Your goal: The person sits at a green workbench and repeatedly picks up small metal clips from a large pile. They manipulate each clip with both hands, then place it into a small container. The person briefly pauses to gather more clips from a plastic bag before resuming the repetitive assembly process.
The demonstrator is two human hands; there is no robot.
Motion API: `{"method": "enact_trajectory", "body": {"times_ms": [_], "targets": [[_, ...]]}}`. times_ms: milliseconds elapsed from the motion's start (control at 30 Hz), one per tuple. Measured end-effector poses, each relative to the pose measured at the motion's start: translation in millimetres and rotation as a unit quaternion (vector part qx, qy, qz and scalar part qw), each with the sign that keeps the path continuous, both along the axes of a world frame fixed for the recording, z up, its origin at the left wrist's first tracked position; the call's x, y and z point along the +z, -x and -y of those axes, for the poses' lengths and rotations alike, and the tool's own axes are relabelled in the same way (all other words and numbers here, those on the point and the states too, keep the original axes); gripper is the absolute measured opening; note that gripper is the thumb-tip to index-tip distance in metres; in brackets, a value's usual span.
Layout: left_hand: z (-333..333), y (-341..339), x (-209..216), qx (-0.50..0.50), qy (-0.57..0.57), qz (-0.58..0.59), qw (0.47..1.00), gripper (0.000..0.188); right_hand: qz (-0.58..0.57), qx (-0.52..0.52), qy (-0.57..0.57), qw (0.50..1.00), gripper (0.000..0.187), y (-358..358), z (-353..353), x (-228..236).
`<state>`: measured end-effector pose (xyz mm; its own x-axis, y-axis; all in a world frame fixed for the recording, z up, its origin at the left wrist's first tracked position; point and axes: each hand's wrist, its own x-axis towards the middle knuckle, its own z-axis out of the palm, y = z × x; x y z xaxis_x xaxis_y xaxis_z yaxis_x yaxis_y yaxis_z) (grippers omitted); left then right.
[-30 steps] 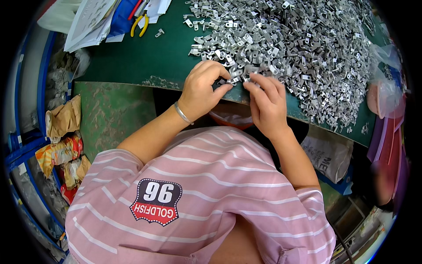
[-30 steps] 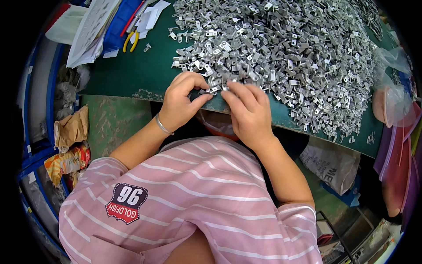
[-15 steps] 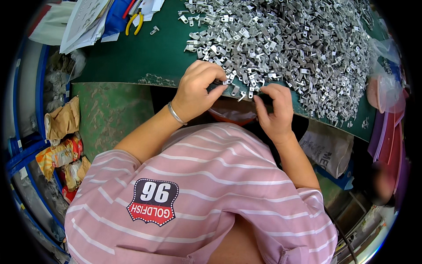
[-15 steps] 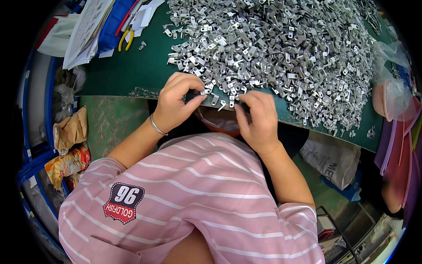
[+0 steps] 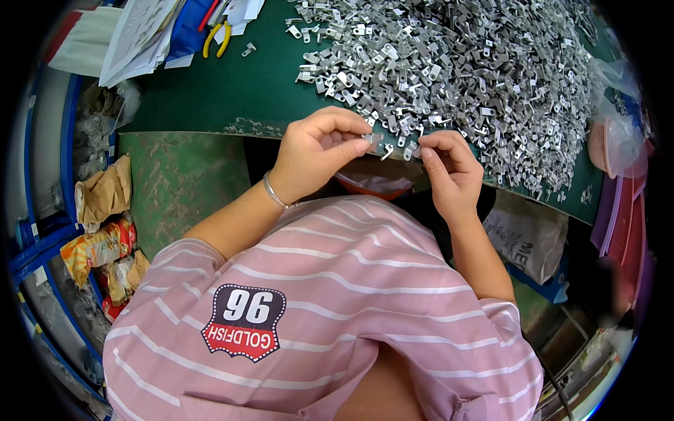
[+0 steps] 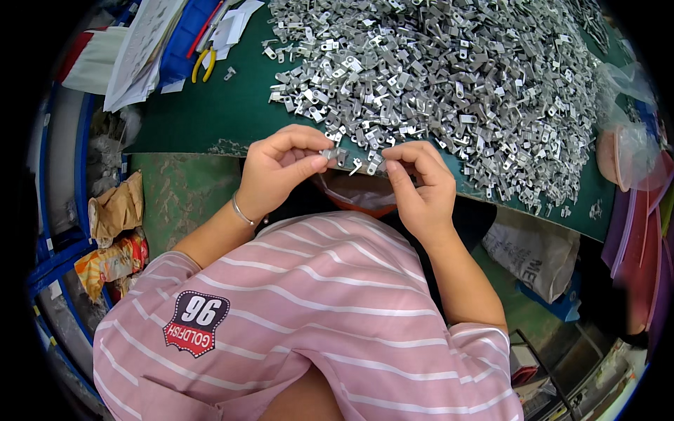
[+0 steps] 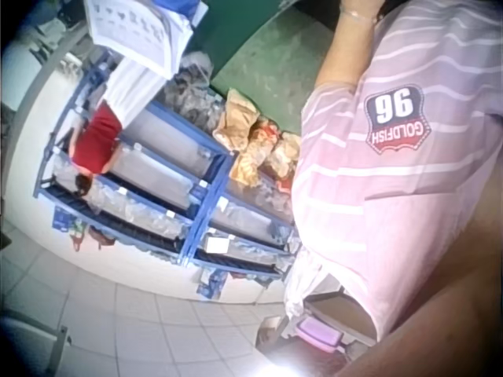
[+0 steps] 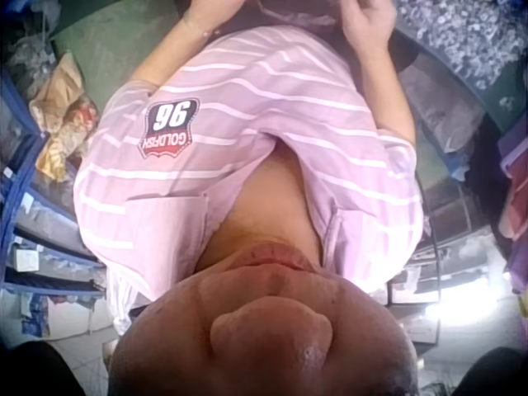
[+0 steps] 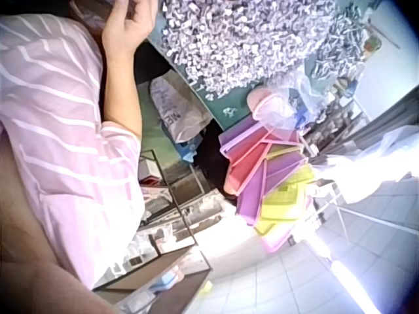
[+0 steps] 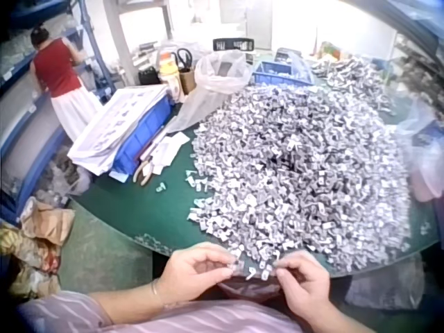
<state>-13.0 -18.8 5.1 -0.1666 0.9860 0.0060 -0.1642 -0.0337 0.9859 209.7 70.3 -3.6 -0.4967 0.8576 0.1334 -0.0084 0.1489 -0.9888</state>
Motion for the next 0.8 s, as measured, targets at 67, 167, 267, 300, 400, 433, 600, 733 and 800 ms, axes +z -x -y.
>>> {"method": "enact_trajectory", "body": {"times_ms": [67,167,267,300,400,433,600,733,800], "targets": [[6,3,-1,-0.047,-0.011,-0.099,0.994,0.02,-0.011,0.005,0.033,0.999,0.011,-3,3,0],[10,-1,4,-0.071,-0.036,-0.257,0.963,0.027,0.01,-0.012,0.025,1.0,0.012,-2,5,-1],[8,-13,7,-0.024,-0.048,-0.332,0.942,0.034,0.096,-0.018,-0.05,0.994,0.015,0,3,1],[5,-17,6,-0.013,-0.055,-0.365,0.929,0.033,0.131,-0.016,-0.082,0.988,0.016,1,2,3],[-3,-20,3,0.016,-0.086,-0.453,0.887,0.031,0.186,-0.018,-0.202,0.961,0.019,9,4,12],[-4,-21,-1,0.023,-0.104,-0.478,0.872,0.029,0.186,-0.015,-0.22,0.957,0.019,9,3,9],[-4,-15,-10,0.034,-0.1,-0.397,0.911,0.018,0.152,-0.02,-0.169,0.973,0.013,2,3,7],[2,-12,-3,-0.008,-0.064,-0.326,0.943,0.017,0.091,-0.027,-0.061,0.994,0.009,-4,0,-2],[3,-19,1,0.001,-0.066,-0.359,0.931,0.025,0.077,-0.028,-0.024,0.996,0.01,-5,-1,-5]]}}
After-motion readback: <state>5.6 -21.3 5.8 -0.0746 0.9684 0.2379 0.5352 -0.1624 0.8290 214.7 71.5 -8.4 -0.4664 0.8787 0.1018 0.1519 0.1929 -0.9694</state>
